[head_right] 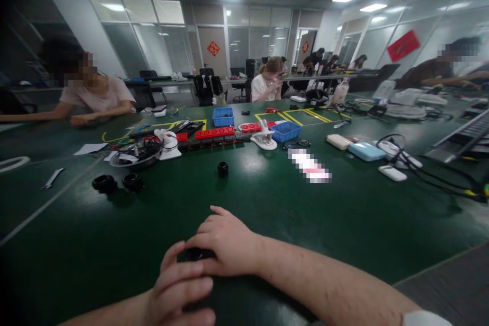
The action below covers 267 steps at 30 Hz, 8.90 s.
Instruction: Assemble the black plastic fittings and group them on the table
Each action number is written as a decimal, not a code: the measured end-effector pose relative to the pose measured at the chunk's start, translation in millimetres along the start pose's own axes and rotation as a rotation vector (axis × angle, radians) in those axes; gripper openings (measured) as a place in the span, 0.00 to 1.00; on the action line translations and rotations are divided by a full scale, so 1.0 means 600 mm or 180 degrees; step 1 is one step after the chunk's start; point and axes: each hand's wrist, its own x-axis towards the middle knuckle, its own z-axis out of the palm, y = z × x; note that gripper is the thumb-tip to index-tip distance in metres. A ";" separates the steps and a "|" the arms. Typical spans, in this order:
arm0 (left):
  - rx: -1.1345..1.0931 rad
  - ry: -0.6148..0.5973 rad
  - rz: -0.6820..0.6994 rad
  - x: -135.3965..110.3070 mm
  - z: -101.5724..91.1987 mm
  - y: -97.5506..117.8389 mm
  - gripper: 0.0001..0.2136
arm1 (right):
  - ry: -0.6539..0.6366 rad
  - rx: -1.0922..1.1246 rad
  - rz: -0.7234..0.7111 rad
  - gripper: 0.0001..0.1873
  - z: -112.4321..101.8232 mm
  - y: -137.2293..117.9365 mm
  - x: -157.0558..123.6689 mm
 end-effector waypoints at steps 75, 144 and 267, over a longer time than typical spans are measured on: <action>-0.0899 -0.1797 -0.1899 0.062 -0.018 -0.094 0.16 | -0.0034 0.0397 0.0133 0.09 -0.004 0.000 -0.016; -0.0908 -0.1914 -0.1882 0.060 -0.021 -0.096 0.19 | 0.0929 -0.0053 0.0886 0.14 -0.016 0.005 -0.021; -0.0865 -0.2014 -0.1927 0.067 -0.025 -0.092 0.16 | 0.0212 0.0118 0.0518 0.16 -0.017 0.011 -0.019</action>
